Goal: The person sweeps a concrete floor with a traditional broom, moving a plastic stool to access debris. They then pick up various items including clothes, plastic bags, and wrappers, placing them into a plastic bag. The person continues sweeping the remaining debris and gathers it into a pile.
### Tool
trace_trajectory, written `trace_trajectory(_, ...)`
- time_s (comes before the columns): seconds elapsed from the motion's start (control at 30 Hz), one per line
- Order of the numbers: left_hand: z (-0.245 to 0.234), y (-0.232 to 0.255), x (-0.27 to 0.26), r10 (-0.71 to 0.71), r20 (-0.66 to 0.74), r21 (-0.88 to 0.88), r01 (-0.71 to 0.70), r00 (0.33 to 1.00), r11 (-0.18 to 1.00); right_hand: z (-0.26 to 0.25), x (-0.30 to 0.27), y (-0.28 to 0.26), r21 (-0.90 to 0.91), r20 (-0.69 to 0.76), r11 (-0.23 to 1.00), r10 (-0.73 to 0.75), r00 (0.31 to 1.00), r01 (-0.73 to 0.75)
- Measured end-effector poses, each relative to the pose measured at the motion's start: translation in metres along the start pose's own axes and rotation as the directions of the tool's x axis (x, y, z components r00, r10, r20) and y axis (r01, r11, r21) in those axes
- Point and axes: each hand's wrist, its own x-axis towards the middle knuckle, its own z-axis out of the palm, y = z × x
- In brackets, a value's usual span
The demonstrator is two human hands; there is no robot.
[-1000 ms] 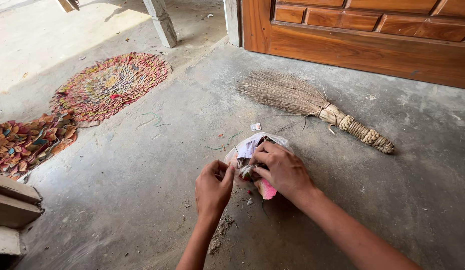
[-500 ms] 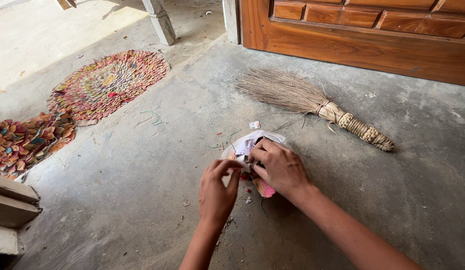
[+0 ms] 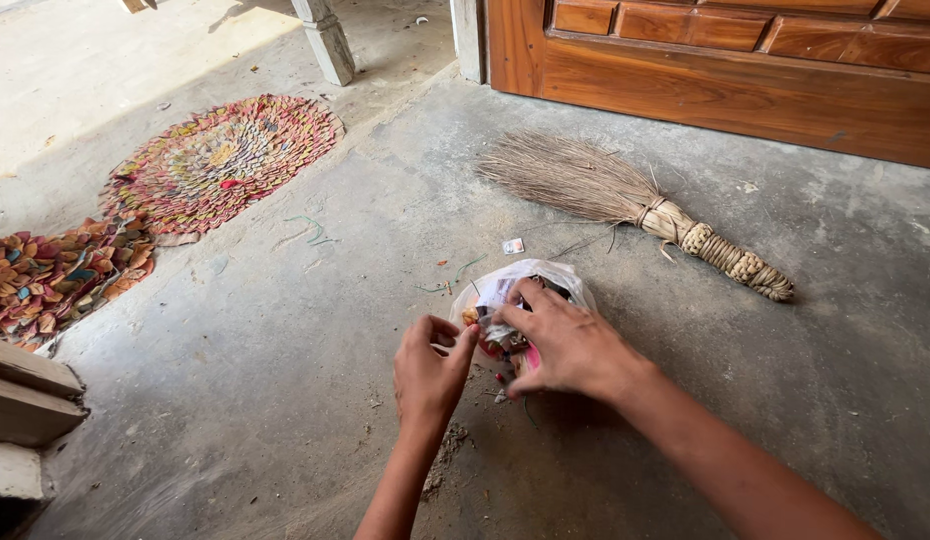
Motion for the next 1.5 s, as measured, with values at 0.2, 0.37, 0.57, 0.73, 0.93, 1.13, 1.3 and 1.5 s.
trace_trajectory(0.2, 0.007, -0.002, -0.004, 0.003, 0.082, -0.351, 0.026, 0.997, 0.936, 0.0, -0.003, 0.006, 0.007, -0.044, 1.0, -0.027, 0.999, 0.028)
trace_trajectory(0.37, 0.0, 0.009, -0.015, 0.262, 0.197, -0.787, -0.007, 0.945, 0.617, 0.027, 0.018, 0.009, -0.026, -0.27, 0.999, -0.035, 0.962, 0.029)
trace_trajectory(0.57, -0.014, 0.048, -0.038, 0.18, 0.342, -0.682, 0.112, 0.923, 0.723, 0.025, 0.041, 0.035, 0.079, -0.194, 0.993, 0.106, 0.975, -0.092)
trace_trajectory(0.73, -0.024, 0.063, -0.044, 0.156, 0.387, -0.788, 0.238, 0.909, 0.568, -0.005, 0.061, 0.091, 0.332, 0.023, 0.927, -0.194, 0.981, 0.175)
trace_trajectory(0.93, -0.009, 0.052, -0.043, 0.213, 0.35, -0.832, 0.198, 0.912, 0.518, 0.029, 0.077, 0.09, 0.318, -0.079, 0.948, 0.052, 0.996, -0.024)
trace_trajectory(1.13, -0.007, 0.038, -0.024, 0.124, 0.384, -0.714, 0.209, 0.915, 0.668, 0.062, 0.064, 0.057, 0.14, -0.268, 0.988, 0.1, 0.958, -0.064)
trace_trajectory(1.3, -0.045, 0.068, 0.0, 0.173, 0.287, -0.191, -0.121, 0.942, 0.974, -0.002, 0.071, 0.045, 0.027, 0.183, 0.99, -0.142, 0.973, 0.139)
trace_trajectory(1.5, -0.103, 0.133, 0.031, 0.135, 0.442, 0.208, -0.248, 0.887, 0.946, -0.115, 0.049, 0.051, -0.111, 0.193, 0.93, -0.326, 0.926, 0.35)
